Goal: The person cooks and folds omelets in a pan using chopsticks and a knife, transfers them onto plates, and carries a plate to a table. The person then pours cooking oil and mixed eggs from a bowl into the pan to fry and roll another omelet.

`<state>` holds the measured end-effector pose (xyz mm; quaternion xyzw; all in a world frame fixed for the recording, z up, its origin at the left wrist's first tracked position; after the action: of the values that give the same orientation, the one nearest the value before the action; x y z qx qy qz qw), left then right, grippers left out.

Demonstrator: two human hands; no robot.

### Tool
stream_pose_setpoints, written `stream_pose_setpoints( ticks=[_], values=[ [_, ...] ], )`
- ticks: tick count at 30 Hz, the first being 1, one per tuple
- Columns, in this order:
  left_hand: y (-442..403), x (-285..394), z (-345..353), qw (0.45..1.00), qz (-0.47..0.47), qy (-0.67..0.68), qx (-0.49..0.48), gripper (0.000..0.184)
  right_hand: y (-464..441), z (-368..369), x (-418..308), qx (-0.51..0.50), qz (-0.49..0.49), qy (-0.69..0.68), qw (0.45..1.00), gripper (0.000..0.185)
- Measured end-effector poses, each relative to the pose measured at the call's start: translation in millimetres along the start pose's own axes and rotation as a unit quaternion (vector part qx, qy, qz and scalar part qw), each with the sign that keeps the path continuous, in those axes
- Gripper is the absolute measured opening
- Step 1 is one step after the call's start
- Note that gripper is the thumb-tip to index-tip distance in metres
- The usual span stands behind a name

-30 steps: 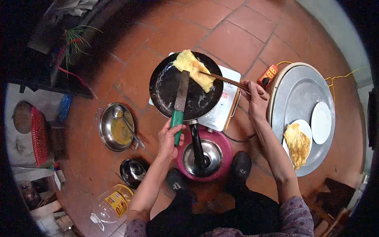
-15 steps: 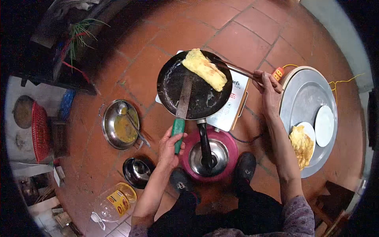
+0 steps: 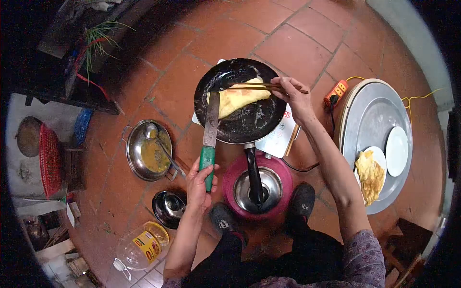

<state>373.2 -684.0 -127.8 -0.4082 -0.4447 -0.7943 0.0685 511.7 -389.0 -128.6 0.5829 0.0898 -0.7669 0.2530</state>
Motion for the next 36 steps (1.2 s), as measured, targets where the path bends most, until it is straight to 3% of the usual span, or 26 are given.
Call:
stream_pose_setpoints(
  ticks=[5,11,23,31,36],
  values=[
    [3.3,-5.2,-4.8,1.000,0.011,-0.024,0.001,0.039,50.5,-28.8,-11.4,0.037,-0.062,-0.016,0.997,0.024],
    [14.5,-18.9,-5.2,1.000,-0.008,-0.018,0.023,0.041,84.0,-74.7,35.9,0.140,0.020,-0.133,0.981,0.021],
    [17.4,-28.6,-4.2,0.999,-0.003,-0.018,0.030,0.041,78.8,-78.6,43.1,0.145,0.016,-0.158,0.977,0.021],
    [10.8,-42.9,-8.5,0.997,-0.070,-0.002,-0.014,0.046,82.1,-72.8,49.5,0.156,0.030,-0.124,0.980,0.021],
    [22.9,-33.3,-1.4,0.999,-0.036,-0.030,-0.003,0.044,87.9,-72.7,37.0,0.147,0.010,-0.161,0.976,0.023]
  ],
)
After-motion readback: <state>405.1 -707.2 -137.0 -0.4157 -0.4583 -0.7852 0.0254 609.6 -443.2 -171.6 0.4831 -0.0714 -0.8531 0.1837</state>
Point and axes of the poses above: each hand's wrist, its own y-axis away from the middle knuckle, its own z-axis out of the palm, x = y × z, the point moved 5 cm from there along -y, towards the middle knuckle
